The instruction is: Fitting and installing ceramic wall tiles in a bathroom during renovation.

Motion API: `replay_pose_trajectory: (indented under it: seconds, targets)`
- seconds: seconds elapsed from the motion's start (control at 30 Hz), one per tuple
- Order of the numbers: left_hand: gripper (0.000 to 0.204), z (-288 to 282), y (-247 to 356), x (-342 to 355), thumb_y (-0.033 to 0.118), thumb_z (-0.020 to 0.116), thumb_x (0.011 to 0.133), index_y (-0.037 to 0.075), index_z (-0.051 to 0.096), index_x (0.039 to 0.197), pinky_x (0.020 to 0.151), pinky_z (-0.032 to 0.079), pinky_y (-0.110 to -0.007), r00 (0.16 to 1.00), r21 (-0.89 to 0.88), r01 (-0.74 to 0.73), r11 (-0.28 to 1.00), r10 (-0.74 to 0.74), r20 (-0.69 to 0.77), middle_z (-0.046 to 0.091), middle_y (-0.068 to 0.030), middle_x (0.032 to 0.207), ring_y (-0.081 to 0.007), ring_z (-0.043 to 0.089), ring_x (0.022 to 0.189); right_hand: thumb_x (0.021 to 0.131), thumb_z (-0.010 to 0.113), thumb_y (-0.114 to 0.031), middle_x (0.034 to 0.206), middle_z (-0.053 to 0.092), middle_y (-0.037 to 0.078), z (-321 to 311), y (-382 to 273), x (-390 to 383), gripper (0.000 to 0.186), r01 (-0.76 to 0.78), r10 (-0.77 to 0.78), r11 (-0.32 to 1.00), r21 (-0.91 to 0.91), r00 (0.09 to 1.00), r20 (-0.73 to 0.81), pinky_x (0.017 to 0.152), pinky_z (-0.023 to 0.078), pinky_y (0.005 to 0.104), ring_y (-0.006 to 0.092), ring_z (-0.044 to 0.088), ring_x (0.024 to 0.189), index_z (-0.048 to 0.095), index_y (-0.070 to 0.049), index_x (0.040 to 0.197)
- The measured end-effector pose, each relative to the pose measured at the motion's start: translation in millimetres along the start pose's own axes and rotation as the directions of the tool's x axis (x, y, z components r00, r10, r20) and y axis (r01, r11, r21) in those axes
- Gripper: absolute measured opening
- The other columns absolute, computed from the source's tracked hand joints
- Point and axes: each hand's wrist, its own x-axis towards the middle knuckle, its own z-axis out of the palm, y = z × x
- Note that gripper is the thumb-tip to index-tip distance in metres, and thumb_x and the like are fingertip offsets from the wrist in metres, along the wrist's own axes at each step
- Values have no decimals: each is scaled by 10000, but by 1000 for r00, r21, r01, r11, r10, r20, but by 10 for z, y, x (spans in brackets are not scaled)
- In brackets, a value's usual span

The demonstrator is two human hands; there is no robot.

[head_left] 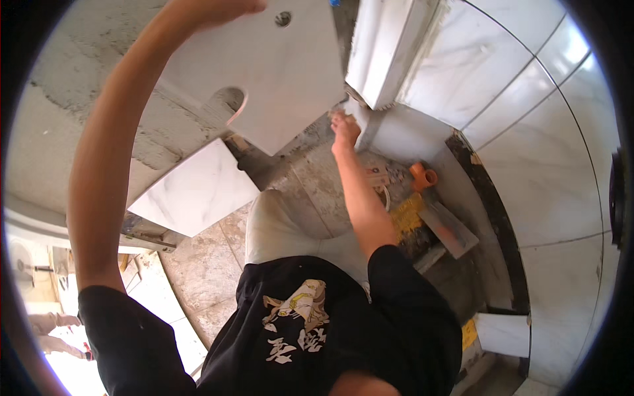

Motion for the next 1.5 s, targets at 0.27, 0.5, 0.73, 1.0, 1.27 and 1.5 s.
replay_pose_trajectory:
  seconds: [0.27,0.5,0.73,1.0,1.27,1.5]
  targets:
    - [380,1622,-17,-651,266,728,778,125,662,1124,851,517,-471,998,-191,63,979,-58,34,676,-210,982,-372,645,974,884,640,-159,805,635,53,-1786,90,-1578,142,-259,260,949,-181,965,-22,635,500,265,126,603,688,635,-17,891]
    - [404,2789,-83,-512,292,692,777,171,647,1160,877,512,-487,959,-197,185,963,-133,248,661,-181,1091,-378,631,1027,938,584,-166,818,637,35,-2813,-256,-2651,138,-233,224,971,-62,967,-118,661,480,277,124,602,719,640,-40,925]
    - [457,3243,-290,-383,311,665,758,181,637,1195,921,507,-466,950,-167,182,969,-130,284,642,-165,1156,-352,619,1077,951,592,-195,830,649,24,-2759,-399,-2896,192,-193,176,978,-77,967,-183,643,482,272,118,597,679,652,-17,990]
    - [481,3599,-316,-308,285,619,751,171,621,1218,924,503,-481,935,-147,196,970,-140,325,634,-185,1169,-343,624,1087,957,587,-174,834,656,40,-2607,-336,-2723,229,-202,191,956,-212,979,-75,633,498,271,112,589,681,672,21,1042]
    - [352,3713,-429,-402,243,629,811,78,617,1122,768,546,-470,985,-260,97,961,-56,163,674,-174,1026,-335,670,930,962,566,-142,803,615,26,-2363,-317,-2704,171,-157,165,957,-244,986,16,623,493,285,122,562,676,653,5,972]
    - [228,4002,-455,-502,152,625,819,22,613,1006,788,536,-473,992,-171,118,978,-124,-25,636,-162,1046,-332,633,997,952,556,-121,816,565,23,-2010,-155,-2705,103,-242,275,952,-187,945,175,637,478,282,113,512,680,604,-32,930]
